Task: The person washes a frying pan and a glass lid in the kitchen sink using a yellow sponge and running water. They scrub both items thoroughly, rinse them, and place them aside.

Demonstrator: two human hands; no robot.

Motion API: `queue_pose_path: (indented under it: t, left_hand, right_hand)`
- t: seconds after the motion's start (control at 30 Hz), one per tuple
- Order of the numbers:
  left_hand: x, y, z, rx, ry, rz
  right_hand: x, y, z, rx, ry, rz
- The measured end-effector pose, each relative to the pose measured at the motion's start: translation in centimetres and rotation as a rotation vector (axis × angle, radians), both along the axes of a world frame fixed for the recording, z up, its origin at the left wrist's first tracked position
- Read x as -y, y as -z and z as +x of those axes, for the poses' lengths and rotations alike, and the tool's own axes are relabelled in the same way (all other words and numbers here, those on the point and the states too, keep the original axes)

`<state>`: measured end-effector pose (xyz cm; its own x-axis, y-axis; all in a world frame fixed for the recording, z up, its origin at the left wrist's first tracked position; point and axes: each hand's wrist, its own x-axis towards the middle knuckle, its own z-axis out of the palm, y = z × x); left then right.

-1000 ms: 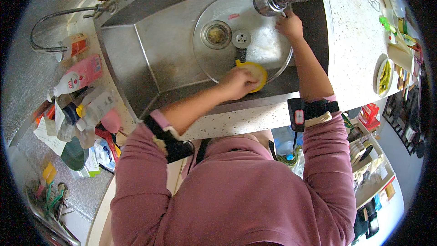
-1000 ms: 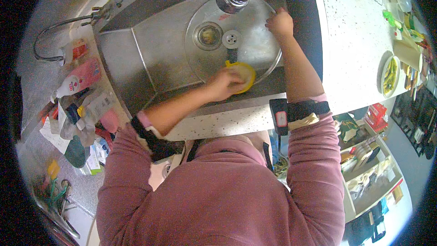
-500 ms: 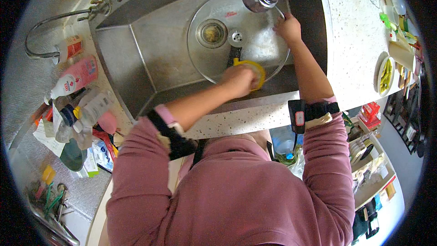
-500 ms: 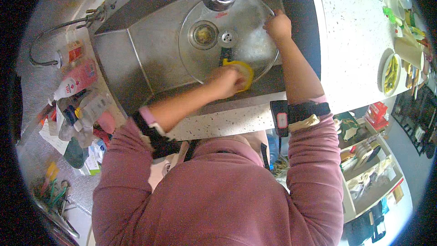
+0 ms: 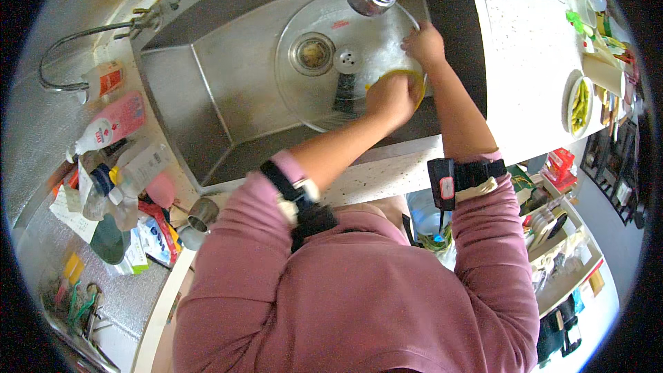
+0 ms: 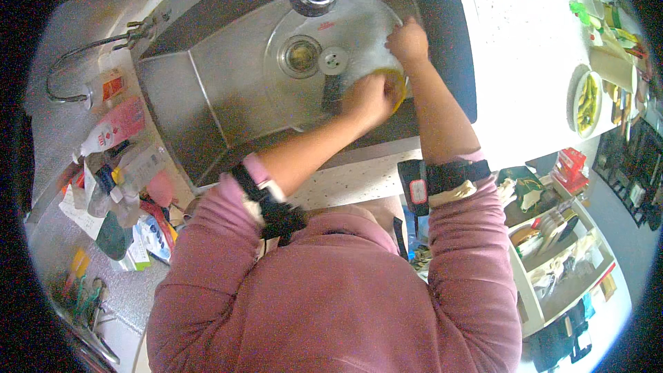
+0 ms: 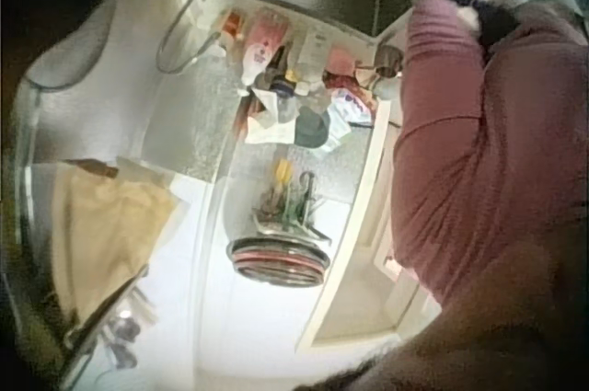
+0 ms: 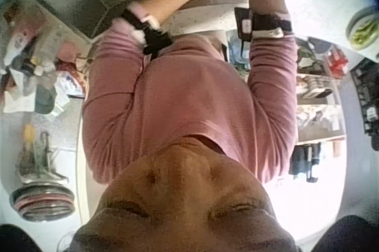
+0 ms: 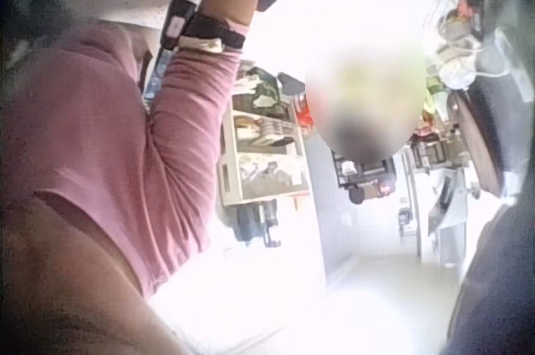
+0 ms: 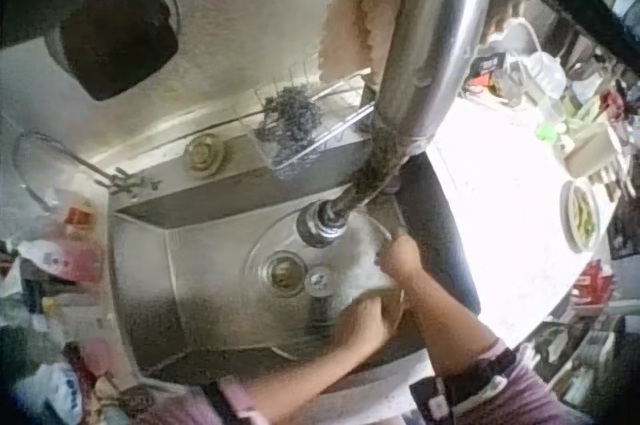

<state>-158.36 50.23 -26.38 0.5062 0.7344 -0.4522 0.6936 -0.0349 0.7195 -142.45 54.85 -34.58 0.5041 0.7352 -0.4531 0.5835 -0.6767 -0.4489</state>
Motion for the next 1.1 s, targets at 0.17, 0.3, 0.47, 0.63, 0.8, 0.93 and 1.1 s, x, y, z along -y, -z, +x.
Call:
queue_pose_path:
  t: [0.17,0.3,0.47,0.63,0.8,0.93,1.1]
  left_hand:
    - [-2.3,0.9,4.3,-0.072,-0.195,-0.041]
    - [-0.1,1.6,-0.3,0.063,0.16,-0.057]
    - [-1.1,1.8,-11.9,0.053,0.745,0.225]
    - [-8.2,2.4,-19.8,-0.031,0.938,0.442]
    - [-8.6,2.7,-19.9,0.022,0.956,0.453]
    - [-5.1,2.3,-18.1,0.015,0.918,0.395]
    - [-1.1,2.9,-16.3,0.015,0.752,0.322]
  right_hand:
    - [0.7,-1.4,1.1,0.034,-0.134,-0.05]
    - [1.3,-0.9,2.4,-0.009,-0.244,-0.111]
    - [1.6,1.6,2.7,-0.244,-0.039,-0.085]
    - [1.4,2.6,2.6,-0.179,-0.043,-0.006]
    - [3.6,0.6,0.9,0.022,-0.045,-0.075]
    - [7.9,-0.9,-3.0,-0.219,0.206,-0.244]
    - [5.9,-1.0,-4.5,-0.164,0.089,-0.16]
